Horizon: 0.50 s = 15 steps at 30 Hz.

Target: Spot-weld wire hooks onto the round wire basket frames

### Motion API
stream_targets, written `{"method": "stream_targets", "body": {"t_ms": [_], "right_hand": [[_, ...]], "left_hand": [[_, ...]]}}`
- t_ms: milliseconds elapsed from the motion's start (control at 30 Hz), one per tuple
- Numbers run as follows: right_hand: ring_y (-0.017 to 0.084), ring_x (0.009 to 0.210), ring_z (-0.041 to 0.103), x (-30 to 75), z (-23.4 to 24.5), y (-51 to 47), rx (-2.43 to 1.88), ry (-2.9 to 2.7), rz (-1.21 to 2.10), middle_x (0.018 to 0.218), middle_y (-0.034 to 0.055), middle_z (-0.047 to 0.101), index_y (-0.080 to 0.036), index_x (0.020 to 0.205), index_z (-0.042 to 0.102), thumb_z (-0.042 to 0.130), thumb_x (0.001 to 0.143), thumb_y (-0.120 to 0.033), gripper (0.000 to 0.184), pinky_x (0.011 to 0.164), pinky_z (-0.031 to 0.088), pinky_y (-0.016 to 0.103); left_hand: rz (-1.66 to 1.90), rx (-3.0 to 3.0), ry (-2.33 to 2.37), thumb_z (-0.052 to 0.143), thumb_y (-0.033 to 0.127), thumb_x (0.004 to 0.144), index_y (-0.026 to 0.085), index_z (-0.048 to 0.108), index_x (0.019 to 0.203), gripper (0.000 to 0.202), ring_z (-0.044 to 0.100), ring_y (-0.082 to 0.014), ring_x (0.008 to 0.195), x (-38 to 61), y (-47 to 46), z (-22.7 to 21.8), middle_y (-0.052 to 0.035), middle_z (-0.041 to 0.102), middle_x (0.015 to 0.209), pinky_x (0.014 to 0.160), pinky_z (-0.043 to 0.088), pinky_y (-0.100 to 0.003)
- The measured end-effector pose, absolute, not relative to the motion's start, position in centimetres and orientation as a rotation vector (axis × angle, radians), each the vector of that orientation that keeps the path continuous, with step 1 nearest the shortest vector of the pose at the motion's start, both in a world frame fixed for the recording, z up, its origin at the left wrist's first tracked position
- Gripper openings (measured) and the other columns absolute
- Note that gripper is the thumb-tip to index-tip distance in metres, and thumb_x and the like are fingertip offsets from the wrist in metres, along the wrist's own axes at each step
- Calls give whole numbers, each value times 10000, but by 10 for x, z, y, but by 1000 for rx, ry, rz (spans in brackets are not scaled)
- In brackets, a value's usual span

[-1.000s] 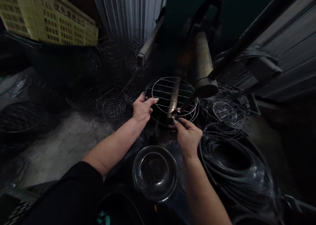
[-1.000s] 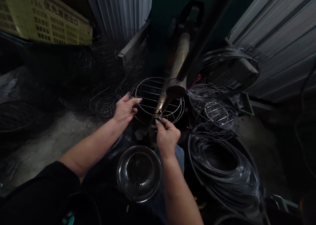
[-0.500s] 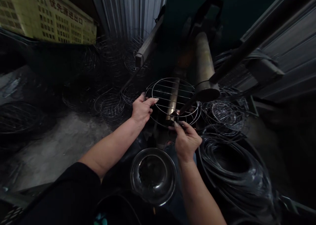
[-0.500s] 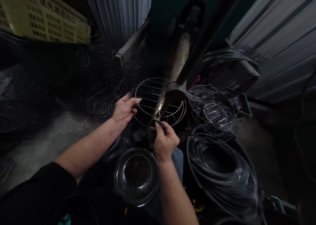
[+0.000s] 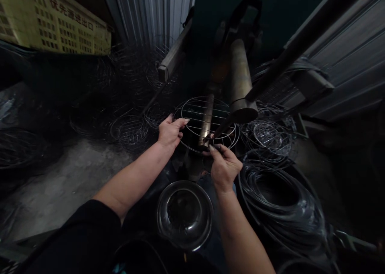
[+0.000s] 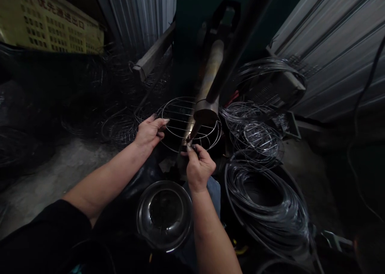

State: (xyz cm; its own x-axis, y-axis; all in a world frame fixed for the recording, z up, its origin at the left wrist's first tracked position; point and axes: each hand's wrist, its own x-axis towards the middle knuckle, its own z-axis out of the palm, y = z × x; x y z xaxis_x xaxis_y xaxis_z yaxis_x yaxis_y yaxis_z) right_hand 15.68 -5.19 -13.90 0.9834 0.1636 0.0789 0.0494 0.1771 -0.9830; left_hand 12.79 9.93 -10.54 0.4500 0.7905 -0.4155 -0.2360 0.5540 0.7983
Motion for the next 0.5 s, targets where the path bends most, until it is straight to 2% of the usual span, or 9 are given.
{"method": "stream_targets", "body": {"t_ms": [133, 300, 433, 500], "right_hand": [[156, 506, 667, 159, -140, -49, -1365, -165, 77, 645, -20, 681, -148, 739, 706, 763, 630, -243, 155, 539, 557, 276], [177, 524, 675, 158, -141, -58, -1377, -149, 135, 600, -14, 681, -156, 750, 712, 772, 649, -307, 191, 512, 540, 275], [191, 697, 719, 154, -142, -85, -1398, -173, 145, 782, 28, 734, -150, 869, 726, 771, 686, -315, 251, 659, 577, 310], [187, 719, 720, 150, -143, -97, -1387, -202, 259, 811, 28, 735, -158, 938, 704, 789, 671, -301, 314, 685, 582, 321]], "left_hand": [[729, 745, 887, 772, 69, 525, 160, 483, 1329, 858, 486, -62, 518, 129, 99, -106, 57, 556, 637, 424, 198, -182], [697, 786, 829, 800, 128, 528, 174, 608, 1058, 565, 471, -59, 524, 122, 96, -112, 43, 550, 656, 426, 187, -181], [628, 853, 886, 819, 307, 572, 194, 634, 1004, 483, 508, -85, 567, 120, 113, -113, 3, 620, 760, 470, 304, -204], [625, 904, 836, 805, 358, 593, 184, 658, 946, 420, 535, -106, 601, 128, 130, -112, -19, 646, 790, 509, 361, -228]]}}
